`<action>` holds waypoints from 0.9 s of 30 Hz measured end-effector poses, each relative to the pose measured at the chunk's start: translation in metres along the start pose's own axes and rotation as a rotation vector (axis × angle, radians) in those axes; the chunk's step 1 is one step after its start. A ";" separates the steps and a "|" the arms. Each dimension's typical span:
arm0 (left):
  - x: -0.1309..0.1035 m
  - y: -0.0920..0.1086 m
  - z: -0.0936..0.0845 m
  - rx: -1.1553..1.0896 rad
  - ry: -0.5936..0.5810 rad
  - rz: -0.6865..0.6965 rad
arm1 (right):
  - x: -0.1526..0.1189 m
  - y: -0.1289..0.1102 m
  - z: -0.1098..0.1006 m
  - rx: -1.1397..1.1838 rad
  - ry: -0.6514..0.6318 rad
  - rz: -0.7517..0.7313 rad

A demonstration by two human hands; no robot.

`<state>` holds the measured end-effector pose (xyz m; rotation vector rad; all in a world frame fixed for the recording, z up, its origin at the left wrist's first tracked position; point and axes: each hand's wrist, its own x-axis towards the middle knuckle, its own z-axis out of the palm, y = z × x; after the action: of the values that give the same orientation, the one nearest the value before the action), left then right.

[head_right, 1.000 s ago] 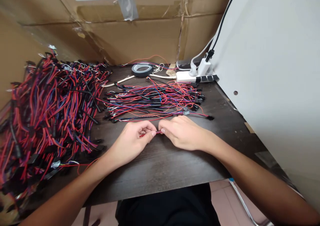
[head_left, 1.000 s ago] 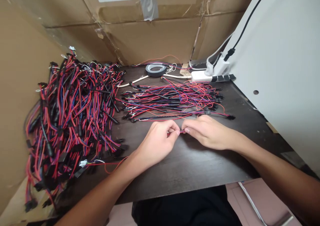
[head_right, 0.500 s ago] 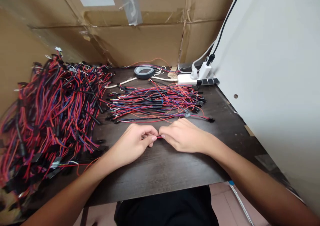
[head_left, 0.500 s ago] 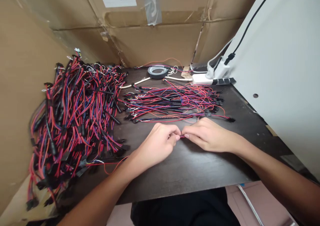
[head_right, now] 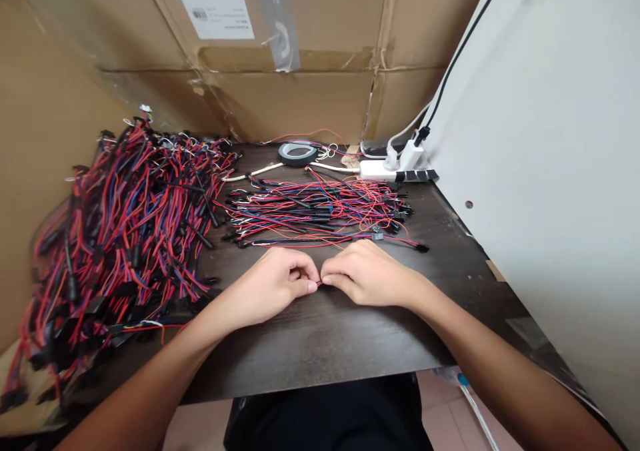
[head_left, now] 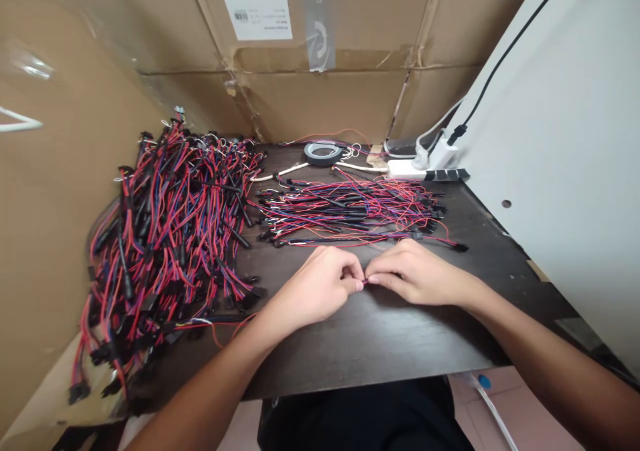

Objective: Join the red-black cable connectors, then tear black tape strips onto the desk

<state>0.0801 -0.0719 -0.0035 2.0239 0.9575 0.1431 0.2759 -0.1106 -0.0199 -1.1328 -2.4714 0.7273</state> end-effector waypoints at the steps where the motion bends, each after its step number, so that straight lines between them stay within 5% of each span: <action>1: 0.000 0.000 0.001 0.012 -0.005 -0.016 | 0.000 0.000 0.000 0.003 -0.002 -0.012; 11: 0.000 -0.001 0.010 0.177 0.124 0.119 | 0.004 -0.009 0.003 -0.067 -0.019 0.057; 22: -0.003 0.002 0.006 -0.089 0.010 -0.013 | 0.001 -0.010 -0.001 0.091 -0.065 0.119; 27: -0.005 -0.005 0.008 0.171 0.105 0.146 | 0.001 -0.008 -0.003 0.104 -0.034 0.146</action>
<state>0.0773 -0.0792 -0.0113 2.2629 0.9127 0.2567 0.2722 -0.1135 -0.0124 -1.2813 -2.3666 0.9125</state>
